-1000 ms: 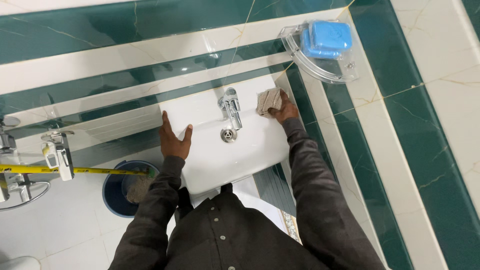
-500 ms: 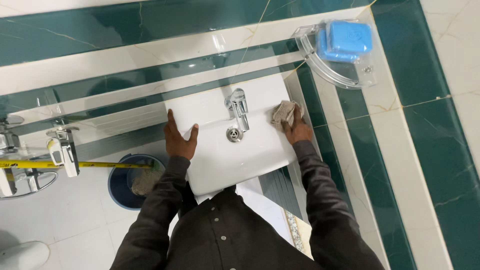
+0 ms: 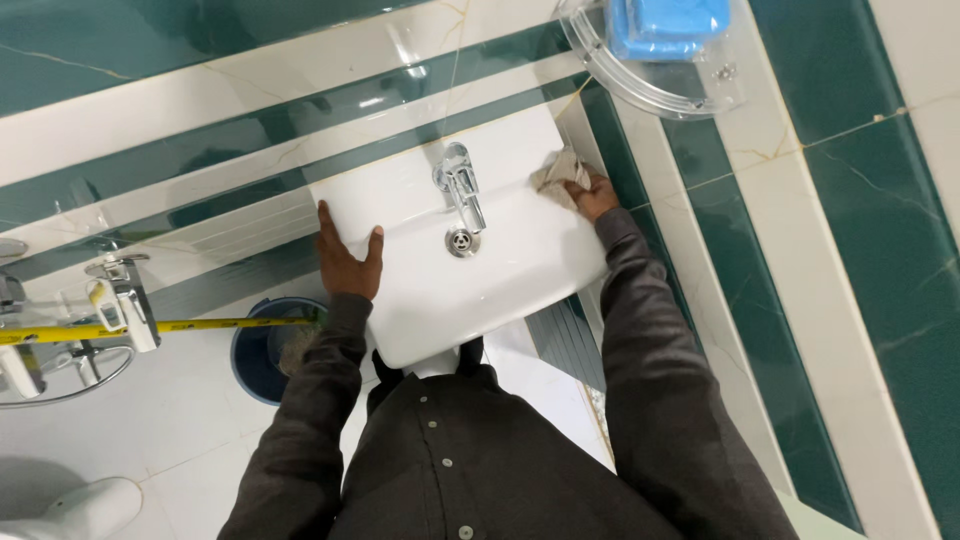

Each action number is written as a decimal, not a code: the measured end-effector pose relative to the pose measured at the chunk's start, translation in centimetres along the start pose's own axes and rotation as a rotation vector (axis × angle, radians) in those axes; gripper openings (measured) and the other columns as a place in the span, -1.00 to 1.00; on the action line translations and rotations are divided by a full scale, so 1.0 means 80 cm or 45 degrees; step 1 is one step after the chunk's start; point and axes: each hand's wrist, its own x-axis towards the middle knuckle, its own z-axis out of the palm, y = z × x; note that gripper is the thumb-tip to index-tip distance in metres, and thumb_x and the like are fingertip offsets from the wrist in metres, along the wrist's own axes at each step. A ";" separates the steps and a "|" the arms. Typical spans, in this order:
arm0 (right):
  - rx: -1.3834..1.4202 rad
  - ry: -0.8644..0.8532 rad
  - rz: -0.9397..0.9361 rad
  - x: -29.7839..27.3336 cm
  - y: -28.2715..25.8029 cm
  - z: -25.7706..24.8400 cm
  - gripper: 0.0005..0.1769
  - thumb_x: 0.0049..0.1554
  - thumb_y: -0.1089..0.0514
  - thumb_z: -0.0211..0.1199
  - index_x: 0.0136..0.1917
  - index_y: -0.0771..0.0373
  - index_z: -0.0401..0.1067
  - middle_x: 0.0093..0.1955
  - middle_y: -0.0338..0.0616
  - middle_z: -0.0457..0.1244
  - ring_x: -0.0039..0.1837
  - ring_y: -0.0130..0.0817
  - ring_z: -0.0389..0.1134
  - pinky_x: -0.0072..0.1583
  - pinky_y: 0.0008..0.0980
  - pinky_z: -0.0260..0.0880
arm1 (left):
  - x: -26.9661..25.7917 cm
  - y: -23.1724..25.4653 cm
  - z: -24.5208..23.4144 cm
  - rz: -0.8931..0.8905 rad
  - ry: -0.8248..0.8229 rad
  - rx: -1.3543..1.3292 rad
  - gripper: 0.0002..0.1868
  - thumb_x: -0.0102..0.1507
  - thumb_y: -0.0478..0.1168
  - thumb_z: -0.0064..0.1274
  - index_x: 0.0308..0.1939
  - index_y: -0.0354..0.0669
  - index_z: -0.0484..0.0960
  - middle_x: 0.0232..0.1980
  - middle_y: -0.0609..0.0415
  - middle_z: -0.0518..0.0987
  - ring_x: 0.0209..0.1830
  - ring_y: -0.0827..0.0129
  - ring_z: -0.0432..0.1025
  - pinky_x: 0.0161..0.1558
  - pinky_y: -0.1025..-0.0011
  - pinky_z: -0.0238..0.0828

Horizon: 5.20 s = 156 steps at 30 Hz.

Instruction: The person wipes the rim and faucet of a small white sink with a cloth, repeatedly dipping the cloth into a bucket of water on the floor.

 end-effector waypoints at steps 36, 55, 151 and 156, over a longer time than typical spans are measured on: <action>0.430 1.080 0.146 -0.257 0.086 0.170 0.00 0.01 0.26 0.41 0.54 0.56 -0.09 0.48 0.34 0.10 0.44 0.09 0.20 0.43 -0.10 0.22 | -0.004 -0.021 0.009 -0.027 -0.053 -0.125 0.12 0.40 0.04 0.29 0.68 0.20 -0.35 0.50 -0.46 0.15 0.49 -0.35 0.22 0.36 -0.12 0.38; -1.443 0.209 -0.438 -0.307 -0.072 0.116 -0.29 0.20 -0.45 0.06 0.31 0.07 0.54 0.36 0.51 0.20 0.54 0.46 -0.06 0.54 0.27 -0.35 | 0.001 -0.049 0.045 -0.033 -0.039 -0.150 0.01 0.44 0.08 0.11 0.64 0.33 -0.41 0.37 -0.33 0.18 0.33 -0.15 0.30 0.18 0.01 0.54; -1.113 -0.126 -1.266 -0.145 -0.205 0.415 -0.05 0.15 -0.50 0.06 0.35 0.40 0.29 0.33 0.43 0.08 0.48 0.43 0.00 0.49 0.37 -0.21 | -0.139 -0.002 -0.014 -0.269 -0.137 -0.425 -0.05 0.26 -0.11 0.19 0.54 -0.40 -0.03 0.44 -0.36 0.33 0.40 -0.08 0.34 0.35 0.14 0.32; -1.301 -0.160 -0.848 -0.107 -0.209 0.349 -0.12 0.37 -0.42 -0.02 0.51 0.43 0.18 0.43 0.47 0.05 0.56 0.46 -0.01 0.65 0.33 -0.15 | -0.134 0.007 -0.017 -0.314 -0.102 -0.424 -0.04 0.25 -0.15 0.20 0.56 -0.37 -0.05 0.47 -0.38 0.29 0.39 -0.10 0.33 0.33 0.11 0.32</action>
